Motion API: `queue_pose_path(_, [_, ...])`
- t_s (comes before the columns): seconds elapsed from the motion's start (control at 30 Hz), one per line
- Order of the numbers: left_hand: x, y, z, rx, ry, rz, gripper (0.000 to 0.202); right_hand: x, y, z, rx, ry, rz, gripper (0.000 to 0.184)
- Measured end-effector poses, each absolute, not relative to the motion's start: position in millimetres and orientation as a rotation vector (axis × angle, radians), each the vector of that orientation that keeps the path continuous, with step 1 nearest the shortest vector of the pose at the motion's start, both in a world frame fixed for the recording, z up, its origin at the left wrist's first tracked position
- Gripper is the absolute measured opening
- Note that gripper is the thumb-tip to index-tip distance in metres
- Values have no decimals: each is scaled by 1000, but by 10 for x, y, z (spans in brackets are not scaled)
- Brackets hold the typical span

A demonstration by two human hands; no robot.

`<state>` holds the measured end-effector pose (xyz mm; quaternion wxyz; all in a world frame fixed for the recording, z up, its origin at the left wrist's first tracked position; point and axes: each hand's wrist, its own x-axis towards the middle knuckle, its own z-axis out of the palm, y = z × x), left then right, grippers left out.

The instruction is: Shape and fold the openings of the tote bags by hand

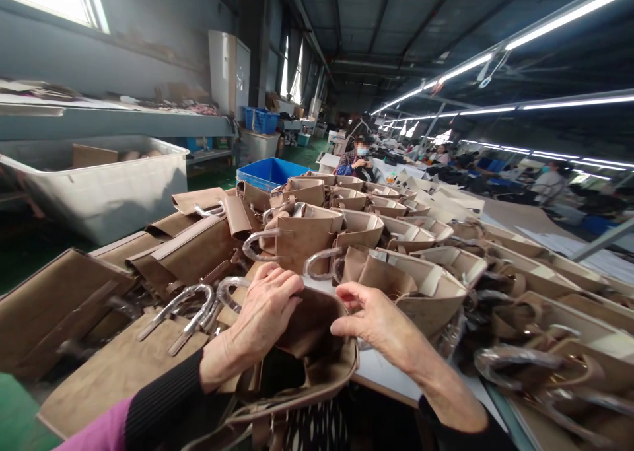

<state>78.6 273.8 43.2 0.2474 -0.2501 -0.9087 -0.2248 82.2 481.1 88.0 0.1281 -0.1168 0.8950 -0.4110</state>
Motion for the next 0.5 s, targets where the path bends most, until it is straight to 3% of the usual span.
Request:
queue_pose_path(0.13, [789,2739,430,-689,-2441,-671,8,890,4801,879,-256,2800,-1064,35])
queue_pose_path(0.3, [817,2756,400,-721,-2403,-613,15,883,4757,864,-249,3028,-851,14])
queue_pose_path(0.5, [820,2769,432,-630,-2433,-626,15,910,4700,874,-175,3271,-268,7])
